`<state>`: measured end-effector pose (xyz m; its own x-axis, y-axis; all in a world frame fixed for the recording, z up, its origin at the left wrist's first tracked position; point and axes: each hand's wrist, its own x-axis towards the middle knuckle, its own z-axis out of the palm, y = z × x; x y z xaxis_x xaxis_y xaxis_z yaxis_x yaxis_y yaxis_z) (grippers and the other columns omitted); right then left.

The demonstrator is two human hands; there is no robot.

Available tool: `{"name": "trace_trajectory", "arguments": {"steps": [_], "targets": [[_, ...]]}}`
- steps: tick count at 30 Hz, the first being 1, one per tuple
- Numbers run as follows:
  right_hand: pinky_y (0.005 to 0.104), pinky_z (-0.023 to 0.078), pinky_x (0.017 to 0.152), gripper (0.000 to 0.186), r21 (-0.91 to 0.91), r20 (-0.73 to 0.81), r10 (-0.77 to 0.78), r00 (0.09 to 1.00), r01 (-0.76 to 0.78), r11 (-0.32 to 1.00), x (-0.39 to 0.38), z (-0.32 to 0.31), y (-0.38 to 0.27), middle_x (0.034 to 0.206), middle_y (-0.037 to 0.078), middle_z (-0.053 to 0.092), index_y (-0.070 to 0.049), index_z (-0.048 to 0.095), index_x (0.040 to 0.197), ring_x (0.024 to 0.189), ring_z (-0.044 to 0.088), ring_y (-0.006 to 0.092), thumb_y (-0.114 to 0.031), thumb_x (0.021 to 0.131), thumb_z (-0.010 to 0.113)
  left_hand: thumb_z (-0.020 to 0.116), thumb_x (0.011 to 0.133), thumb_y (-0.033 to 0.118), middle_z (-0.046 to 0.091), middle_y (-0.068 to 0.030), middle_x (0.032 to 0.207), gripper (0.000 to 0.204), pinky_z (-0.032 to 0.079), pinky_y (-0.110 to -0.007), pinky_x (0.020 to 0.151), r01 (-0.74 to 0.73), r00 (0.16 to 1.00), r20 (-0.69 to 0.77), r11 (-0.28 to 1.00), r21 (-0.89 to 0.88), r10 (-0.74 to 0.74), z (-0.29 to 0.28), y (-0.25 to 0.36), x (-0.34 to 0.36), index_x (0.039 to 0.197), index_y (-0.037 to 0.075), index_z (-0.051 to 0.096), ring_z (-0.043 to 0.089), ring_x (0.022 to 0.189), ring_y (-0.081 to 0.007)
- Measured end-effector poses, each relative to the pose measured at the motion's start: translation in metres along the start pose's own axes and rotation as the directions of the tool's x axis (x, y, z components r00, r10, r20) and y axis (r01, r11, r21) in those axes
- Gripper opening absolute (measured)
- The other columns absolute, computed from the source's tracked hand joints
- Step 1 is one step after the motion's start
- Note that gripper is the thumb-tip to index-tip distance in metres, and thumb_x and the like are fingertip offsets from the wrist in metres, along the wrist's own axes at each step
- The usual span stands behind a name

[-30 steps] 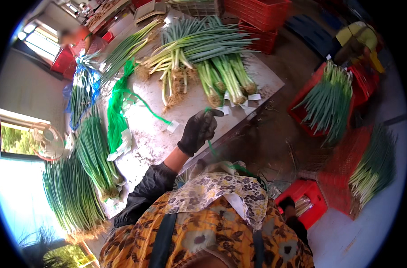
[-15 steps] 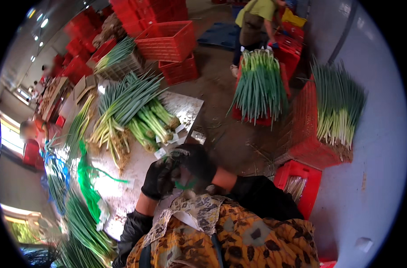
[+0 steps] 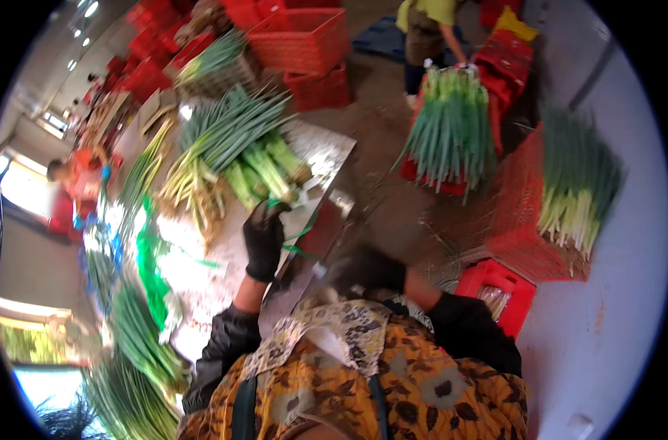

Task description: The person gathers green onions from a pile on a metal table and secures them into bunches using green plastic ties by hand.

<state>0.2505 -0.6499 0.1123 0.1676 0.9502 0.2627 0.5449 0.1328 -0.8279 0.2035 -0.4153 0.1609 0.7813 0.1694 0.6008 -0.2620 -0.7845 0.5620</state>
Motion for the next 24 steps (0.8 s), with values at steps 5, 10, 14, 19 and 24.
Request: {"name": "trace_trajectory", "arguments": {"steps": [5, 10, 14, 19, 24], "targets": [[0.0270, 0.051, 0.079, 0.052, 0.718, -0.393, 0.388, 0.834, 0.015, 0.695, 0.025, -0.042, -0.023, 0.106, 0.003, 0.062, -0.001, 0.048, 0.129, 0.088, 0.059, 0.0089, -0.001, 0.081, 0.067, 0.054, 0.090, 0.007, 0.060, -0.0171, 0.077, 0.015, 0.045, -0.032, 0.061, 0.181, 0.923, 0.375, 0.959, -0.217, -0.089, 0.010, 0.031, -0.012, 0.100, 0.000, 0.062, 0.054, 0.063, -0.0228], [0.0250, 0.050, 0.072, 0.041, 0.714, -0.193, 0.493, 0.848, -0.223, 0.663, 0.037, -0.044, -0.030, 0.097, 0.005, 0.066, 0.003, 0.055, 0.122, 0.084, 0.060, 0.0073, -0.003, 0.083, 0.065, 0.055, 0.091, 0.011, 0.058, -0.0176, 0.073, 0.013, 0.044, -0.034, 0.059, 0.257, 0.951, 0.231, 0.943, -0.211, -0.207, 0.006, 0.046, 0.003, 0.096, 0.000, 0.060, 0.053, 0.062, -0.0251], [0.0254, 0.050, 0.070, 0.027, 0.808, -0.198, 0.503, 0.841, -0.151, 0.570, 0.038, -0.041, -0.034, 0.089, 0.006, 0.068, 0.006, 0.063, 0.109, 0.080, 0.062, 0.0093, -0.007, 0.086, 0.062, 0.057, 0.091, 0.016, 0.061, -0.0191, 0.076, 0.016, 0.044, -0.036, 0.061, 0.365, 0.917, 0.264, 0.897, -0.248, -0.300, 0.007, 0.033, 0.004, 0.093, 0.000, 0.059, 0.058, 0.065, -0.0258], [0.0260, 0.051, 0.071, 0.023, 0.787, -0.188, 0.494, 0.849, -0.171, 0.592, 0.039, -0.042, -0.027, 0.089, 0.009, 0.069, 0.006, 0.065, 0.103, 0.080, 0.065, 0.0126, -0.006, 0.084, 0.061, 0.058, 0.090, 0.017, 0.064, -0.0150, 0.076, 0.019, 0.046, -0.034, 0.063, 0.457, 0.865, 0.388, 0.818, -0.349, -0.318, 0.002, 0.022, 0.002, 0.090, -0.001, 0.060, 0.056, 0.065, -0.0189], [0.0272, 0.053, 0.073, 0.020, 0.814, -0.259, 0.566, 0.782, -0.139, 0.564, 0.037, -0.035, -0.024, 0.091, 0.010, 0.069, 0.005, 0.067, 0.100, 0.080, 0.066, 0.0145, -0.004, 0.082, 0.062, 0.060, 0.092, 0.023, 0.055, 0.0020, 0.070, 0.022, 0.041, -0.024, 0.059, 0.370, 0.926, 0.197, 0.880, -0.297, -0.323, -0.009, 0.028, 0.005, 0.088, 0.001, 0.059, 0.048, 0.063, -0.0061]]}}
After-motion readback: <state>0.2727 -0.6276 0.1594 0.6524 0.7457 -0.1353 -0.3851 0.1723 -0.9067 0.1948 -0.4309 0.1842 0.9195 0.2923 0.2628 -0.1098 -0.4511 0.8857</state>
